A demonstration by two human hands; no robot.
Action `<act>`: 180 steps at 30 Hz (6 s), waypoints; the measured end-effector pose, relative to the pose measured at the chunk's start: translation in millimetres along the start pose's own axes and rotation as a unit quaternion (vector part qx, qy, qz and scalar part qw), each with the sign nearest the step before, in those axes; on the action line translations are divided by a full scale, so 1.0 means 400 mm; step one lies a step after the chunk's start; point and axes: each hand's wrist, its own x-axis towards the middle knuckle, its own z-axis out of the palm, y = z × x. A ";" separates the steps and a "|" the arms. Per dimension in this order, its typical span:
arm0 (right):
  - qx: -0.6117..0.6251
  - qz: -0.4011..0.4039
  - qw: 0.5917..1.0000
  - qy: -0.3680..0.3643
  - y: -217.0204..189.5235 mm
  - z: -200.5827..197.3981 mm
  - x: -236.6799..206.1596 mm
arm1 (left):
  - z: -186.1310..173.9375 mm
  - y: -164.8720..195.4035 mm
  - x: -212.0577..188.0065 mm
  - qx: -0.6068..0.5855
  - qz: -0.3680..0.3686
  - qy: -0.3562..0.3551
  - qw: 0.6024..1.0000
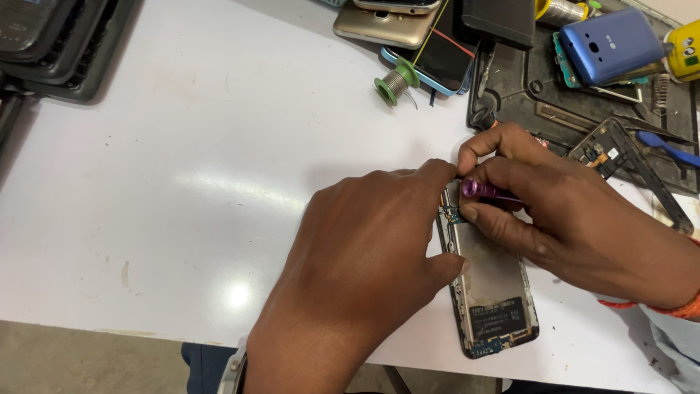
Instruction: The person uses a small screwdriver to unscrew and pry components inside an opened smartphone on a workbench, removes the old battery from the phone body, sets the battery aside, and continues unscrewing and adjusting parts on the main board before repositioning the phone.
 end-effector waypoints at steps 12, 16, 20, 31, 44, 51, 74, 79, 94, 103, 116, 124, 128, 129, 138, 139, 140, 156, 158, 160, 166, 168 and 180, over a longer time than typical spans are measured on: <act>0.078 0.007 0.996 -0.048 0.025 -0.022 -0.012 | -0.027 0.024 0.007 -0.009 -0.051 -0.059 0.997; 0.101 -0.046 0.993 -0.036 0.025 -0.026 -0.021 | -0.038 0.030 0.002 -0.025 -0.059 -0.072 0.995; 0.081 -0.083 0.993 -0.010 0.015 -0.038 -0.029 | -0.040 0.029 -0.006 -0.039 -0.041 -0.058 0.997; -0.007 0.172 0.981 -0.091 -0.039 -0.105 -0.077 | -0.034 0.064 -0.024 -0.002 -0.054 -0.035 0.998; 0.211 -0.142 0.857 0.449 0.107 -0.114 -0.268 | -0.042 0.168 -0.077 -0.221 0.161 0.183 0.944; -0.013 -0.282 0.814 0.508 0.042 0.002 -0.247 | -0.011 0.219 -0.085 -0.023 0.234 0.132 0.963; -0.066 -0.375 0.815 0.436 0.000 -0.052 -0.354 | -0.017 0.327 -0.088 0.250 0.313 0.345 0.849; 0.005 -0.329 0.818 0.473 -0.005 -0.032 -0.322 | -0.012 0.307 -0.075 0.223 0.302 0.307 0.874; 0.283 -0.192 0.813 0.471 -0.010 -0.032 -0.261 | -0.036 0.283 -0.118 0.050 0.089 0.128 0.986; 0.042 -0.161 0.854 0.493 0.009 0.010 -0.235 | -0.171 0.164 -0.213 0.086 -0.145 0.236 0.957; 0.089 -0.182 0.863 0.462 0.033 0.026 -0.231 | -0.164 0.130 -0.207 0.123 -0.190 0.209 0.951; 0.089 -0.204 0.866 0.448 0.030 0.021 -0.231 | -0.152 0.133 -0.210 0.164 -0.213 0.261 0.927; 0.078 -0.193 0.870 0.447 0.029 0.021 -0.236 | -0.148 0.134 -0.208 0.177 -0.204 0.271 0.924; 0.076 -0.195 0.870 0.446 0.029 0.021 -0.237 | -0.147 0.135 -0.208 0.184 -0.206 0.270 0.922; 0.048 -0.219 0.871 0.436 0.028 0.018 -0.241 | -0.147 0.145 -0.216 0.195 -0.211 0.284 0.915; 0.046 -0.226 0.871 0.435 0.028 0.018 -0.243 | -0.147 0.147 -0.217 0.199 -0.207 0.287 0.914; 0.043 -0.230 0.870 0.435 0.028 0.018 -0.244 | -0.146 0.149 -0.219 0.202 -0.203 0.289 0.913; 0.023 -0.281 0.861 0.424 0.057 0.017 -0.249 | -0.025 0.221 -0.124 0.069 0.096 0.281 0.952; 0.033 -0.298 0.856 0.422 0.058 0.015 -0.254 | 0.001 0.223 -0.109 0.090 -0.002 0.224 0.970; 0.044 -0.306 0.852 0.422 0.062 0.009 -0.261 | 0.024 0.223 -0.100 0.116 0.088 0.207 0.967; 0.013 -0.298 0.846 0.442 0.086 0.007 -0.266 | 0.079 0.218 -0.073 0.107 0.168 0.176 0.964; 0.018 -0.313 0.845 0.433 0.091 0.006 -0.266 | 0.095 0.216 -0.065 0.121 0.161 0.179 0.963; -0.018 -0.347 0.841 0.415 0.135 0.014 -0.261 | 0.158 0.189 -0.035 0.161 0.152 0.204 0.954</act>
